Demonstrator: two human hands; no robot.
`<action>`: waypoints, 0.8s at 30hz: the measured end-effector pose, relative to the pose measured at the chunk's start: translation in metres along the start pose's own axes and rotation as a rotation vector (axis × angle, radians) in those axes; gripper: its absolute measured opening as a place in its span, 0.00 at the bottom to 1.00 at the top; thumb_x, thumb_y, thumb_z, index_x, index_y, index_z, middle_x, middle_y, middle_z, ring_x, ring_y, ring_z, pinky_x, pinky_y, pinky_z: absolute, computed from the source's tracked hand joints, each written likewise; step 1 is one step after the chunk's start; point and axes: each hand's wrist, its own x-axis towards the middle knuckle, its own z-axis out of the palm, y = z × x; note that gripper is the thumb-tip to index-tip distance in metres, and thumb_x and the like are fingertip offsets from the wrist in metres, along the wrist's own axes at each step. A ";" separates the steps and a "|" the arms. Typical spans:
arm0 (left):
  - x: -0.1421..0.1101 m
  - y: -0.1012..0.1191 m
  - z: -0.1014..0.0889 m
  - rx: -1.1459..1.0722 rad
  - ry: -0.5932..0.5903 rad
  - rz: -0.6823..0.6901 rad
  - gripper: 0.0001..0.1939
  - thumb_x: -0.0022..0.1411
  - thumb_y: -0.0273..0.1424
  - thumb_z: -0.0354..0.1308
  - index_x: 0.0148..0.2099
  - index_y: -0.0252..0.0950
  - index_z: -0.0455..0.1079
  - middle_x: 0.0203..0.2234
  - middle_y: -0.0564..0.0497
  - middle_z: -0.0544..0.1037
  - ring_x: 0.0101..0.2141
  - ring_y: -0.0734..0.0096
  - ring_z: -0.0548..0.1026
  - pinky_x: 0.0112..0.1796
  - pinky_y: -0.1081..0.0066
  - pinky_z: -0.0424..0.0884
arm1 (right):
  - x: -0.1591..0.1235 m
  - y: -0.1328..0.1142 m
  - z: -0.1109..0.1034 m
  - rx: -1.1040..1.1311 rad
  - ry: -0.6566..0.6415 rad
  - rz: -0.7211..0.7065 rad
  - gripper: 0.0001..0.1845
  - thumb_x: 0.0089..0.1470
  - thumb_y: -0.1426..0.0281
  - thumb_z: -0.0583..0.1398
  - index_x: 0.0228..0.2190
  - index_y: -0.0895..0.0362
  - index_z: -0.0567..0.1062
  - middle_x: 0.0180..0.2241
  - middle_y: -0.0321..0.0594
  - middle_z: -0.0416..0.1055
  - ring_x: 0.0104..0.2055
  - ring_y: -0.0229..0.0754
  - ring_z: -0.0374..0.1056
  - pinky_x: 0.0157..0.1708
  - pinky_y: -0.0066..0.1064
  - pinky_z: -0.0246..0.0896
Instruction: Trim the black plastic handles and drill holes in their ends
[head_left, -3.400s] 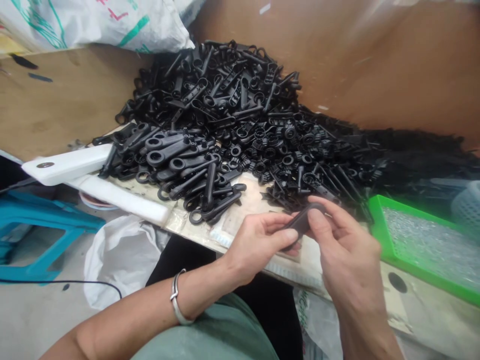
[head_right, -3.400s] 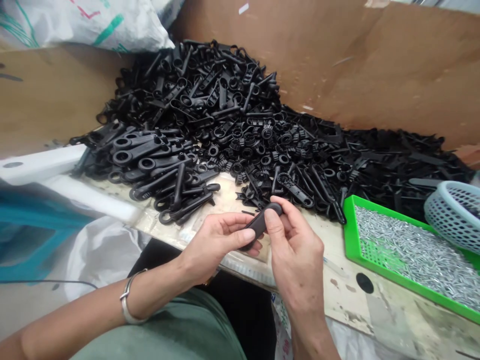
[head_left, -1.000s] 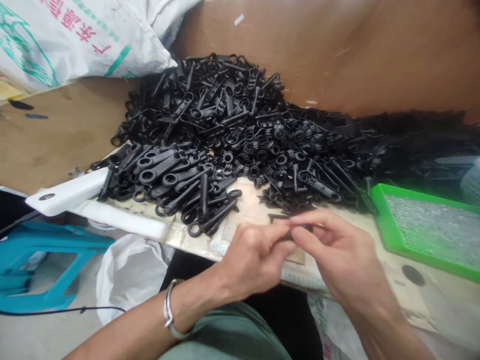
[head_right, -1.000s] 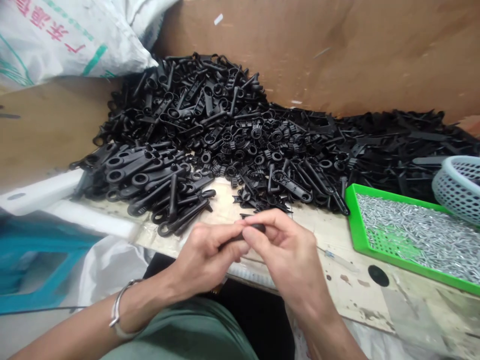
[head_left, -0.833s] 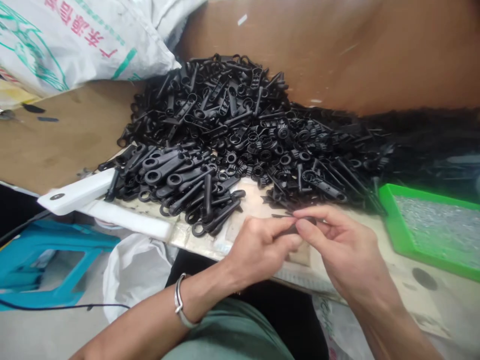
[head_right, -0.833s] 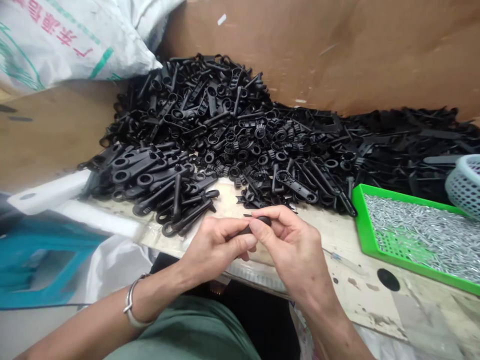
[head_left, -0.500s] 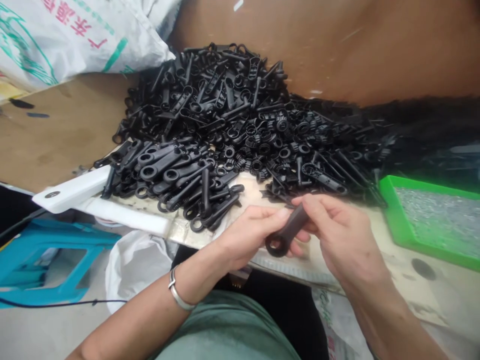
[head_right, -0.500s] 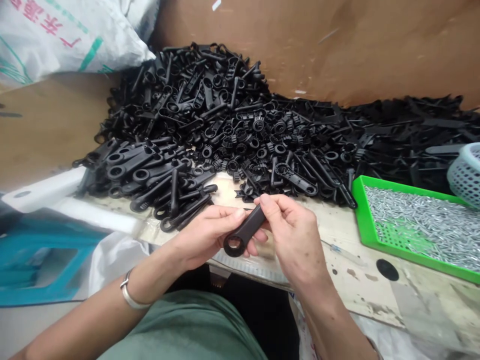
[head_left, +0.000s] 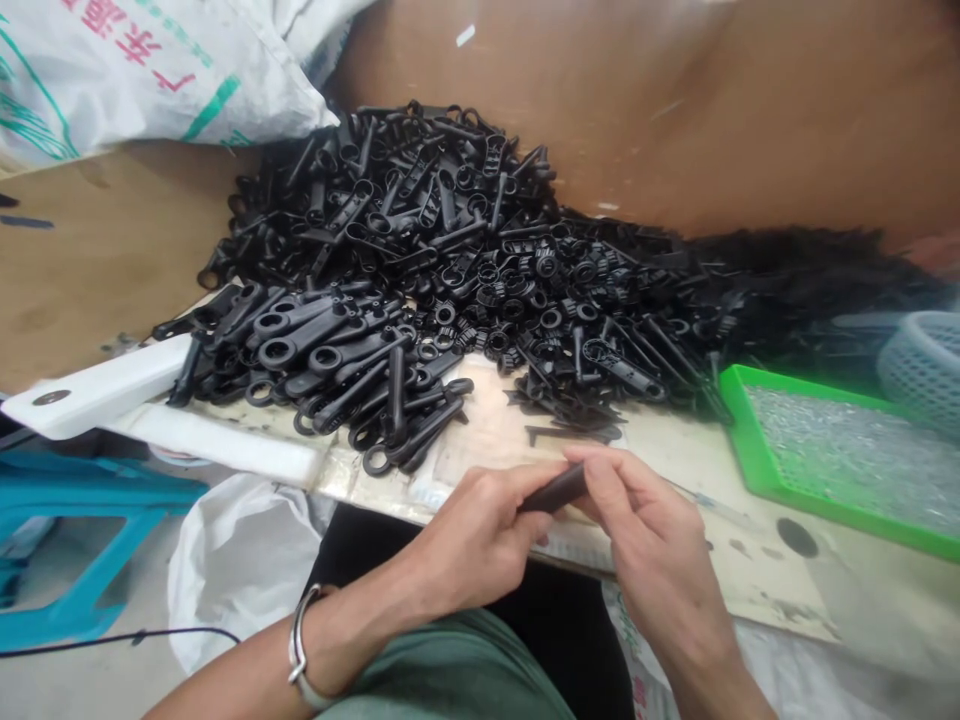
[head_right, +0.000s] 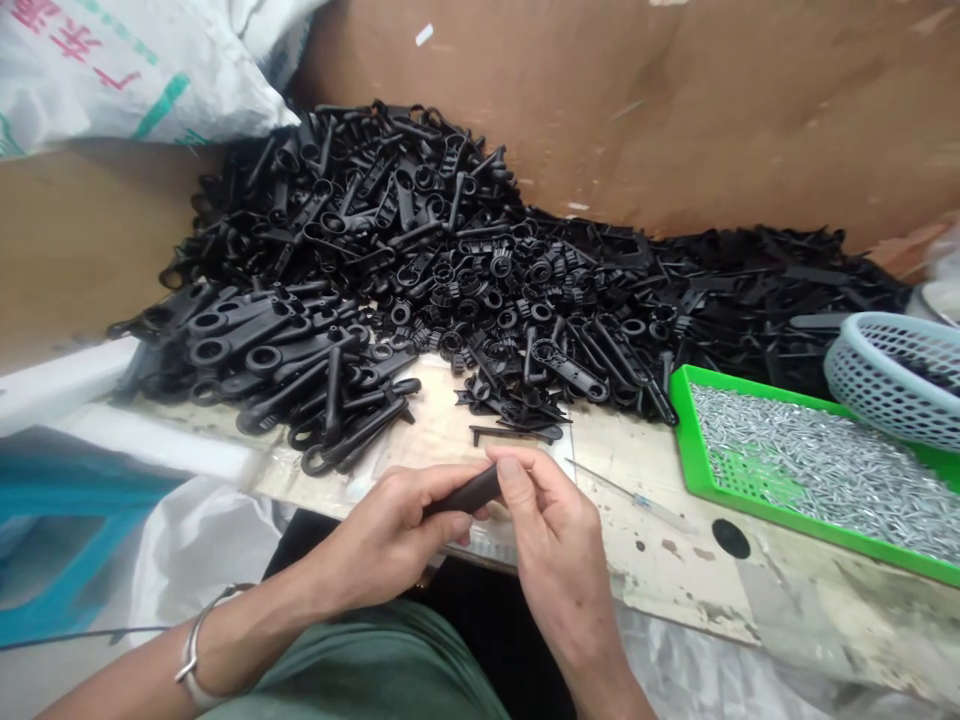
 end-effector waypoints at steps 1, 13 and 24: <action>0.001 -0.002 0.001 -0.037 0.035 -0.033 0.26 0.59 0.16 0.51 0.56 0.41 0.73 0.40 0.54 0.79 0.43 0.71 0.75 0.45 0.73 0.69 | -0.004 0.000 0.000 0.051 -0.064 0.024 0.22 0.60 0.49 0.60 0.47 0.50 0.77 0.42 0.38 0.79 0.41 0.43 0.76 0.43 0.31 0.73; -0.016 0.028 -0.077 1.079 0.998 0.326 0.19 0.69 0.28 0.53 0.61 0.35 0.69 0.52 0.47 0.78 0.49 0.63 0.77 0.52 0.68 0.71 | 0.073 0.002 -0.066 -0.891 0.298 -0.589 0.19 0.64 0.59 0.55 0.46 0.57 0.79 0.47 0.46 0.76 0.44 0.55 0.73 0.44 0.47 0.68; 0.008 0.021 -0.137 1.310 0.797 -0.038 0.20 0.72 0.30 0.44 0.62 0.39 0.65 0.63 0.42 0.68 0.67 0.53 0.59 0.65 0.38 0.40 | 0.106 -0.002 -0.062 -1.058 0.350 -0.541 0.15 0.60 0.64 0.63 0.47 0.55 0.79 0.31 0.46 0.74 0.36 0.52 0.68 0.30 0.38 0.56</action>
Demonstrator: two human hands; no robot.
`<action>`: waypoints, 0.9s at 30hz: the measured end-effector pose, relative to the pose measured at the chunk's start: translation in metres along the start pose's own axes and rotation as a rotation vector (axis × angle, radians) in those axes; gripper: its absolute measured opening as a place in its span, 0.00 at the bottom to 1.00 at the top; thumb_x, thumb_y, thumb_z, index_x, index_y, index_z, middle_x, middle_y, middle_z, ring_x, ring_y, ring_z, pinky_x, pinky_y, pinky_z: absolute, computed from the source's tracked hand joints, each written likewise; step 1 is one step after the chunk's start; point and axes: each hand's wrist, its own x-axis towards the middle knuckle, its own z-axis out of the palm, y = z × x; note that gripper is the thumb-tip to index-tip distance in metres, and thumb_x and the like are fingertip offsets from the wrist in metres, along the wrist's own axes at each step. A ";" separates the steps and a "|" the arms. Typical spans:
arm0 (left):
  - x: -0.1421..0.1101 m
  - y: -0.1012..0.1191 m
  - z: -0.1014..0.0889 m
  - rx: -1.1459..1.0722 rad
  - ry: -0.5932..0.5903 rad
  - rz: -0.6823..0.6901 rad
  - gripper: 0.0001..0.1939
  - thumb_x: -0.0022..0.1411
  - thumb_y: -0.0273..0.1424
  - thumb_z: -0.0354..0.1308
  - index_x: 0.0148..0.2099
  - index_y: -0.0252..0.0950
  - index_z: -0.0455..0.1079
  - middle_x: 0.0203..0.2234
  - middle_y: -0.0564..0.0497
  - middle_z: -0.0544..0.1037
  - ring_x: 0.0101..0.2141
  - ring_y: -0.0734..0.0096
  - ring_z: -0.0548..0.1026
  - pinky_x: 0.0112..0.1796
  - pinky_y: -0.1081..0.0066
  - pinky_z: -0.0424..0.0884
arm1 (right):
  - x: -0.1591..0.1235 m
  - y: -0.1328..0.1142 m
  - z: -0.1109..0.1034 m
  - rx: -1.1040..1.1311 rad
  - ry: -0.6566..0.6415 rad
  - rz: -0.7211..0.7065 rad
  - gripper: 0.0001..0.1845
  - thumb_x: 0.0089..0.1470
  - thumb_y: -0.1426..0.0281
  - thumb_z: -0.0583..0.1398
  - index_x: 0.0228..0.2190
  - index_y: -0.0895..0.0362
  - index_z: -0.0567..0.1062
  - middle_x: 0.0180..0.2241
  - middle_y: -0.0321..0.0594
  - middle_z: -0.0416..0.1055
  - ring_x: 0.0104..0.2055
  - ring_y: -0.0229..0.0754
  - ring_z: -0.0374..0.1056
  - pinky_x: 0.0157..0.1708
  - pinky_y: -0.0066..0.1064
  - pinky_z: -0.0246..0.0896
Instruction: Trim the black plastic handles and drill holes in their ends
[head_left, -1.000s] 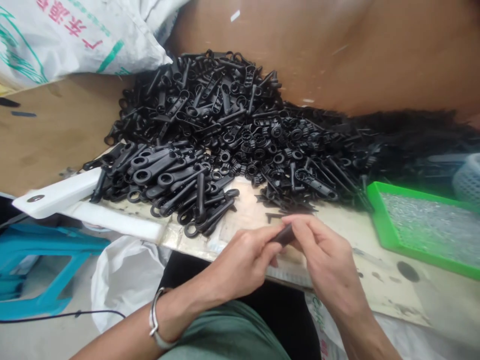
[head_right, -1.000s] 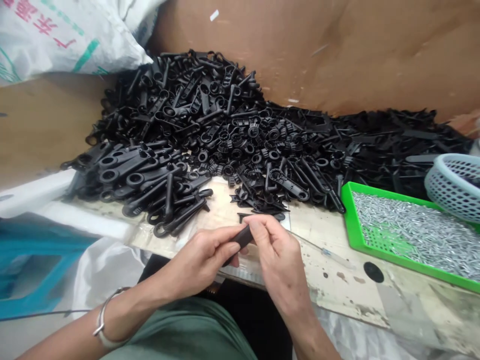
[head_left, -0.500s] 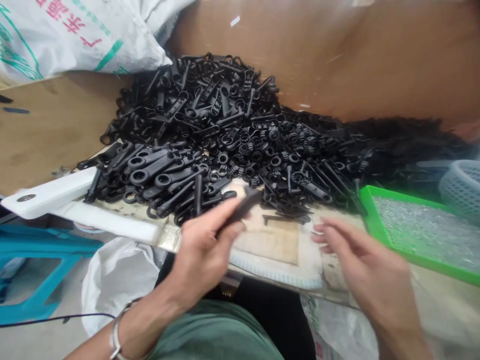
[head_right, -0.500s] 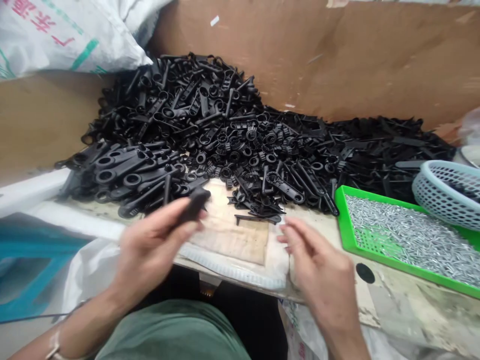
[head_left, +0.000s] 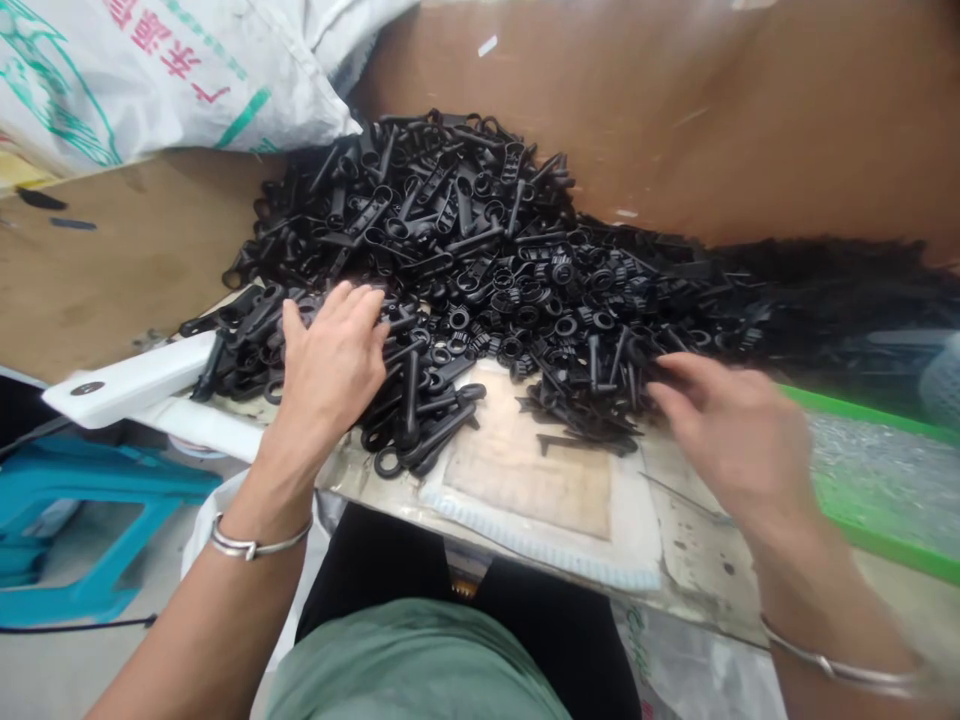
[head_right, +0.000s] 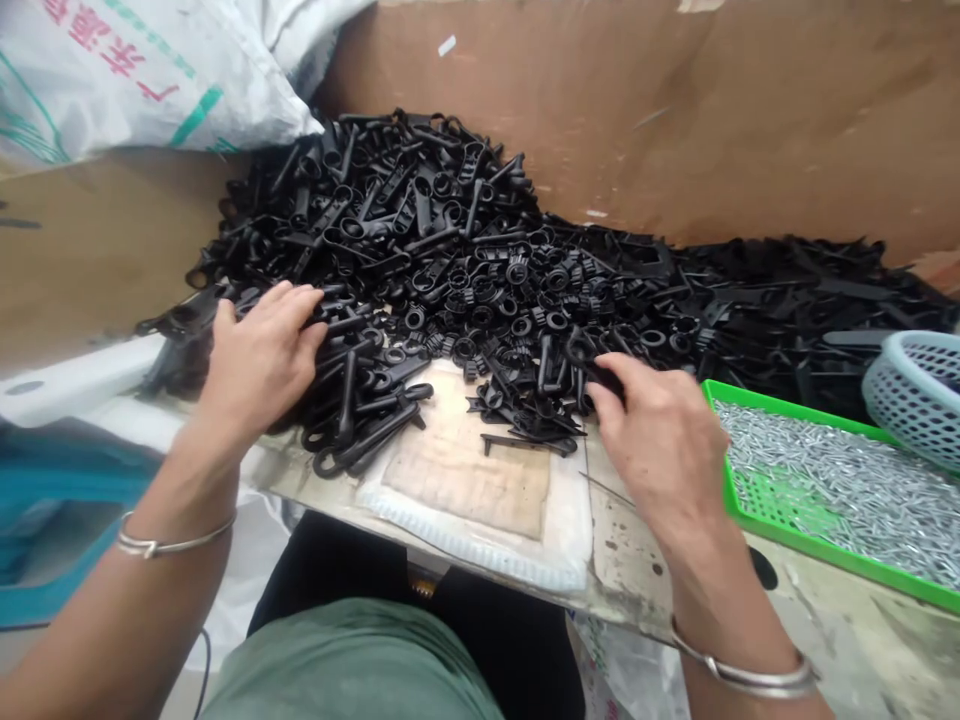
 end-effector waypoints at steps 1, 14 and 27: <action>-0.005 0.006 -0.003 -0.025 0.059 -0.004 0.20 0.72 0.31 0.45 0.63 0.40 0.65 0.63 0.44 0.67 0.67 0.55 0.57 0.66 0.41 0.40 | -0.006 0.001 -0.008 0.041 0.067 -0.024 0.16 0.61 0.63 0.62 0.47 0.56 0.79 0.31 0.46 0.73 0.36 0.51 0.68 0.33 0.39 0.59; -0.103 0.085 0.024 -1.702 -1.031 -0.632 0.20 0.57 0.40 0.64 0.44 0.27 0.75 0.31 0.45 0.77 0.23 0.74 0.74 0.24 0.77 0.70 | -0.074 -0.050 -0.019 0.626 -0.171 -0.440 0.12 0.66 0.65 0.58 0.50 0.53 0.72 0.44 0.39 0.74 0.45 0.43 0.70 0.47 0.35 0.65; -0.105 0.073 0.018 -2.056 -0.833 -0.807 0.15 0.63 0.30 0.61 0.51 0.31 0.75 0.46 0.36 0.78 0.43 0.62 0.78 0.43 0.65 0.74 | -0.060 -0.052 -0.022 0.175 0.054 -0.209 0.12 0.64 0.60 0.56 0.36 0.51 0.77 0.42 0.45 0.78 0.37 0.52 0.72 0.35 0.43 0.67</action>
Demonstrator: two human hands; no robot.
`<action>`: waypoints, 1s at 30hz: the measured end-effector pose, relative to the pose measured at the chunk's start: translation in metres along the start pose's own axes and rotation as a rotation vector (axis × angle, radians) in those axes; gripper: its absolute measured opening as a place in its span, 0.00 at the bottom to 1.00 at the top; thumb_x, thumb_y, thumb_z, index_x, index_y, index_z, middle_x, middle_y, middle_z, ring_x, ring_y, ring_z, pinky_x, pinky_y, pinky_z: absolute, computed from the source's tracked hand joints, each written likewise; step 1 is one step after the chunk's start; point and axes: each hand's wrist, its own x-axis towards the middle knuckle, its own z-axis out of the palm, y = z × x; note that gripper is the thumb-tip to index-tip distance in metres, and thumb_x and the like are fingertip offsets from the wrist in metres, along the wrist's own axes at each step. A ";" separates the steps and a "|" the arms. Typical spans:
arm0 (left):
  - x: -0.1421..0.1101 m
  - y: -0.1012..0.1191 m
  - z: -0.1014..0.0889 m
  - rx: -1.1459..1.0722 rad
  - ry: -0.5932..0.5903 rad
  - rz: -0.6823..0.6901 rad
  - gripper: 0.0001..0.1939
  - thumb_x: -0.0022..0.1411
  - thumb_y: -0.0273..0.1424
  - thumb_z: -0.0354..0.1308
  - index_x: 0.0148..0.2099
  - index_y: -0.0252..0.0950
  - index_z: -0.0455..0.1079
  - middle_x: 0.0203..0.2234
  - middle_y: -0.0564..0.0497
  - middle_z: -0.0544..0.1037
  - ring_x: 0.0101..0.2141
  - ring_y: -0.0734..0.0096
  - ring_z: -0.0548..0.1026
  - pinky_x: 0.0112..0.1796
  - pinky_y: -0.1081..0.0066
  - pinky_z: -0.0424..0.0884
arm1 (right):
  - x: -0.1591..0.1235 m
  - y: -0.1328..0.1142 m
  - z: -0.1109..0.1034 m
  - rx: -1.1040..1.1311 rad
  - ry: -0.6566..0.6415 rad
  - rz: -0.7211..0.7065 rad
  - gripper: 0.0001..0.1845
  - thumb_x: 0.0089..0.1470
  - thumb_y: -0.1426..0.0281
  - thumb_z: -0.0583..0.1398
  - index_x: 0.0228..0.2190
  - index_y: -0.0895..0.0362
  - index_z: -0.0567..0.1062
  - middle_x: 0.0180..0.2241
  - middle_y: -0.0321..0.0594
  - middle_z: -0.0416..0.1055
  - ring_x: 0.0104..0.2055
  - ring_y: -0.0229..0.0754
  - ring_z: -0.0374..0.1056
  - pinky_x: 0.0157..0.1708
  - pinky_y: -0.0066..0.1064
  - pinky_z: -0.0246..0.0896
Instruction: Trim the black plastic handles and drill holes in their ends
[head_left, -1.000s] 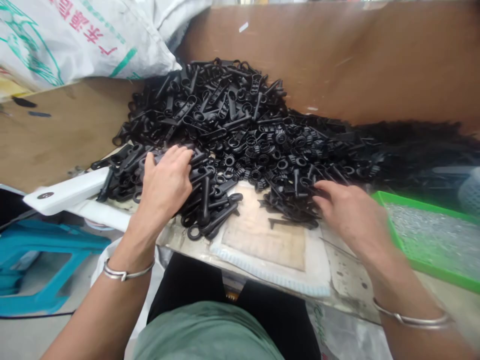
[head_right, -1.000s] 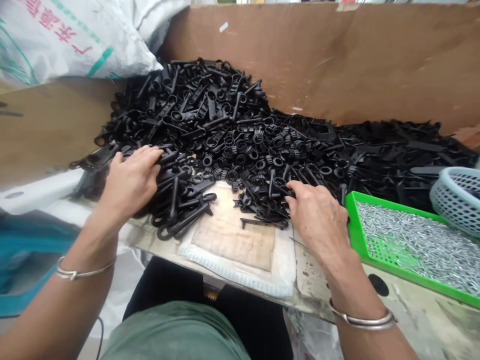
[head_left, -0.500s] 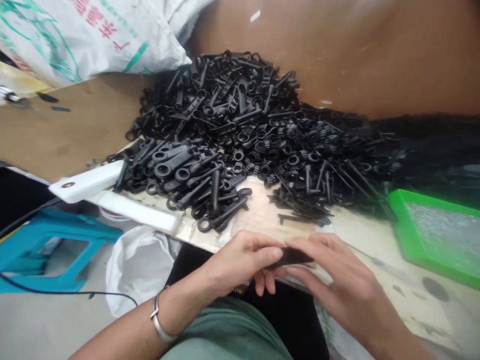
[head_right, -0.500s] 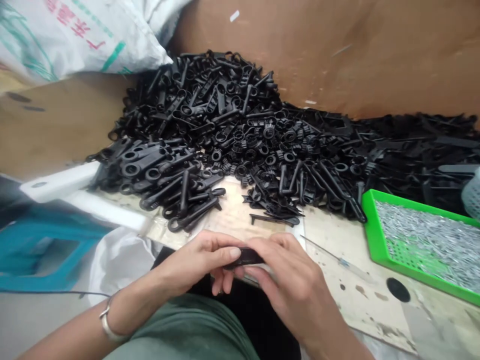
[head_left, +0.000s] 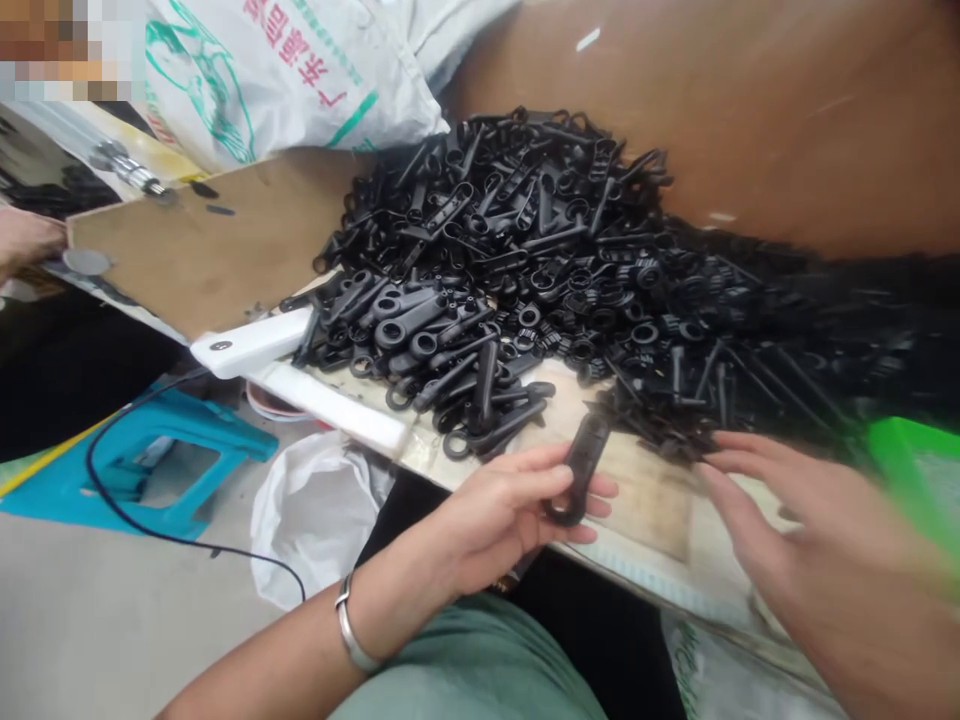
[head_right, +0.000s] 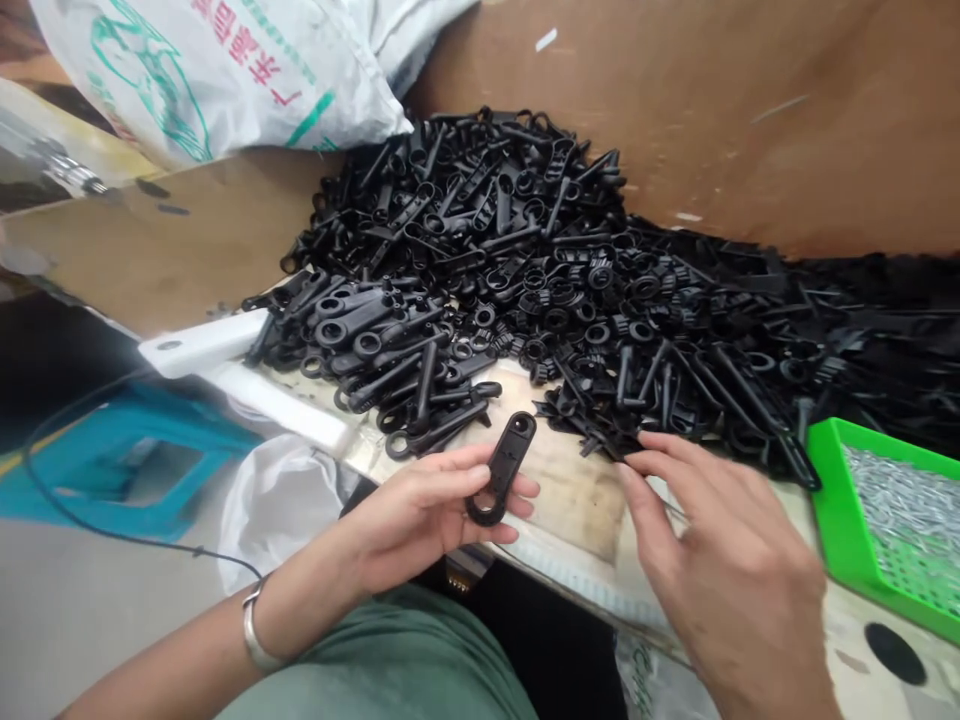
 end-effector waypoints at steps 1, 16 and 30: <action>0.002 -0.001 0.001 -0.018 0.002 0.001 0.14 0.64 0.31 0.61 0.50 0.30 0.76 0.45 0.36 0.79 0.42 0.62 0.78 0.43 0.64 0.74 | -0.003 -0.003 -0.007 0.035 0.003 0.106 0.14 0.62 0.56 0.57 0.35 0.50 0.77 0.38 0.44 0.78 0.31 0.50 0.72 0.29 0.42 0.66; 0.012 -0.007 0.015 -0.033 -0.016 0.046 0.23 0.61 0.28 0.64 0.58 0.31 0.73 0.50 0.36 0.77 0.50 0.58 0.75 0.49 0.65 0.67 | -0.003 -0.065 0.004 0.369 0.023 0.524 0.19 0.56 0.51 0.62 0.35 0.54 0.78 0.30 0.38 0.78 0.24 0.41 0.70 0.28 0.33 0.65; 0.021 -0.019 0.015 0.023 -0.119 0.179 0.18 0.63 0.29 0.63 0.56 0.39 0.76 0.44 0.44 0.81 0.44 0.69 0.78 0.48 0.72 0.68 | -0.011 -0.072 0.017 0.504 0.041 0.313 0.10 0.63 0.64 0.61 0.42 0.56 0.79 0.44 0.41 0.77 0.41 0.43 0.74 0.40 0.33 0.71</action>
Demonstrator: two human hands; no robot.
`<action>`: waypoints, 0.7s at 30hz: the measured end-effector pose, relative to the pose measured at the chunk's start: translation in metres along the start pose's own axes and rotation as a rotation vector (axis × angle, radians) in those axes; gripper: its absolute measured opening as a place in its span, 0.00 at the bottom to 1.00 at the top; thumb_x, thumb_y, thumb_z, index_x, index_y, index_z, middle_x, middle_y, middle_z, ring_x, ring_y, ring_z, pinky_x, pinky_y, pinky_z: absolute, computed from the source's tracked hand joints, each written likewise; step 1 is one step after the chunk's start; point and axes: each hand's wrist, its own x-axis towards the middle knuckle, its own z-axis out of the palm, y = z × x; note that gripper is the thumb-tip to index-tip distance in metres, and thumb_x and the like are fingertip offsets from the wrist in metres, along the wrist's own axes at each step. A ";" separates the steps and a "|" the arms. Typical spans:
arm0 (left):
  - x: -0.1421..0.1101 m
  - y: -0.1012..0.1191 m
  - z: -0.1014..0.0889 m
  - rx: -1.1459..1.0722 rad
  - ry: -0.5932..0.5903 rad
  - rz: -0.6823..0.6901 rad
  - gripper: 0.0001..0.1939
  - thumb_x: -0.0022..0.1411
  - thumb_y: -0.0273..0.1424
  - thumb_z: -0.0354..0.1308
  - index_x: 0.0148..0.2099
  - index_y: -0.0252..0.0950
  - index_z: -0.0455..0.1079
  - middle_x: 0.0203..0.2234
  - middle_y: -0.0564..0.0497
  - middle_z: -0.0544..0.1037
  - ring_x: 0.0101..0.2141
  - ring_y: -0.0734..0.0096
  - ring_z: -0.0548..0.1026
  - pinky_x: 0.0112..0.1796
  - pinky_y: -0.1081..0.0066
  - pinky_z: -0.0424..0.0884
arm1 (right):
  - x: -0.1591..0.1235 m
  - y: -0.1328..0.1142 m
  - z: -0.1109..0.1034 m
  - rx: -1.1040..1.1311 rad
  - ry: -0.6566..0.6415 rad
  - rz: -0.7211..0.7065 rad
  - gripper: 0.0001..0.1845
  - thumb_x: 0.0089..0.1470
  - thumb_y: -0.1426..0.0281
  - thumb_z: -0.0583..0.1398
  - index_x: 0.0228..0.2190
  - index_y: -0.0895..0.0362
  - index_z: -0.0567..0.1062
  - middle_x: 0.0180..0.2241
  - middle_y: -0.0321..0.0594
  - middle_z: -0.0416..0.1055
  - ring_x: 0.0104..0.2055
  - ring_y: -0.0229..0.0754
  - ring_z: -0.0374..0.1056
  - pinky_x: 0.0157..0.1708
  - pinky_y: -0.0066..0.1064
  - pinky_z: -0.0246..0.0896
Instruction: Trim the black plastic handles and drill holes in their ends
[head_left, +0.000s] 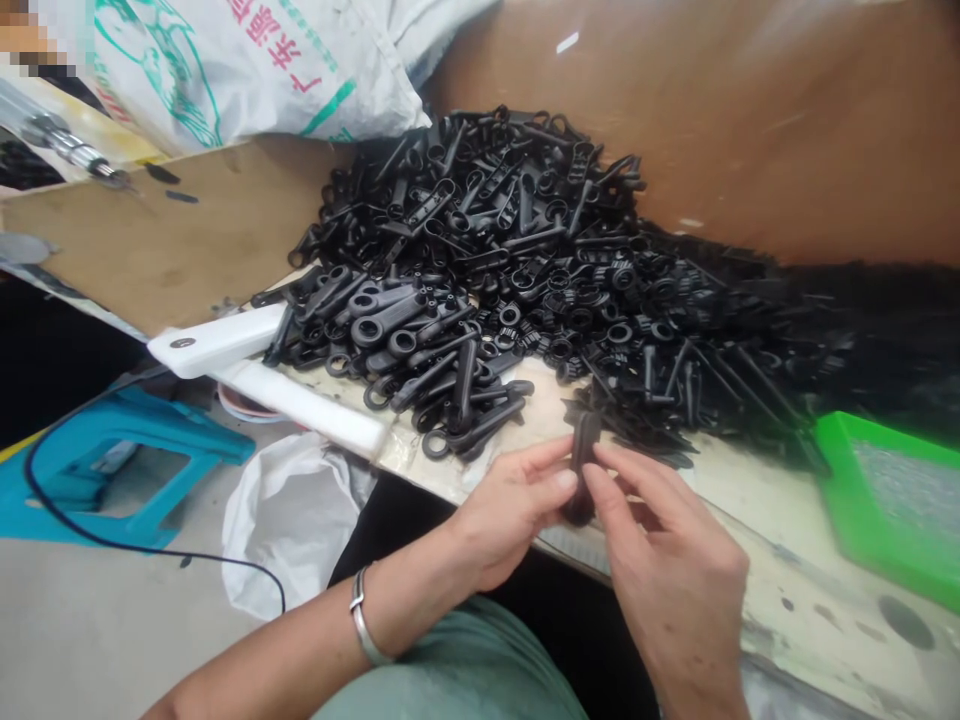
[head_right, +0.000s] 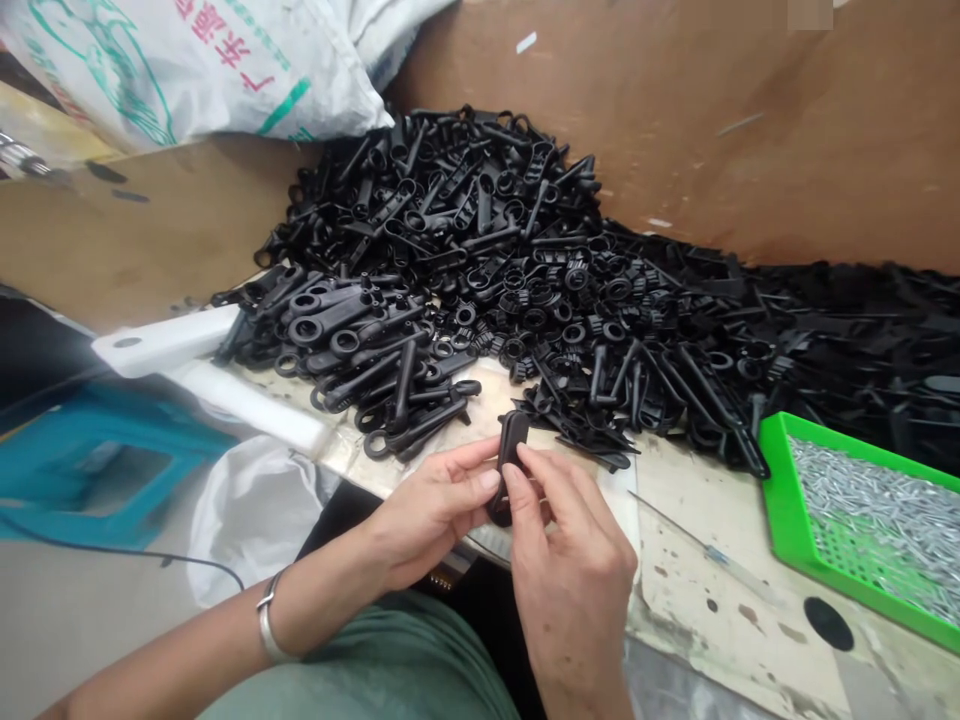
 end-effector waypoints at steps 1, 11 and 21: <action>0.000 0.000 0.000 0.010 0.009 0.007 0.18 0.62 0.29 0.64 0.55 0.40 0.76 0.44 0.45 0.81 0.44 0.70 0.77 0.47 0.73 0.68 | 0.000 0.001 -0.001 -0.004 -0.004 -0.018 0.10 0.63 0.65 0.61 0.42 0.56 0.80 0.44 0.41 0.77 0.42 0.43 0.74 0.42 0.34 0.71; 0.001 0.002 -0.002 0.223 0.038 0.089 0.15 0.68 0.31 0.58 0.55 0.40 0.76 0.39 0.49 0.81 0.36 0.76 0.72 0.40 0.76 0.66 | 0.003 0.004 -0.007 0.025 -0.058 0.058 0.11 0.62 0.62 0.60 0.41 0.53 0.81 0.40 0.37 0.79 0.38 0.43 0.76 0.45 0.36 0.72; 0.001 0.002 -0.001 0.297 0.020 0.109 0.17 0.67 0.27 0.56 0.56 0.37 0.75 0.47 0.46 0.81 0.47 0.62 0.77 0.53 0.64 0.67 | 0.009 0.002 -0.010 0.142 -0.121 0.293 0.16 0.50 0.57 0.67 0.38 0.53 0.81 0.35 0.39 0.80 0.32 0.43 0.76 0.34 0.33 0.77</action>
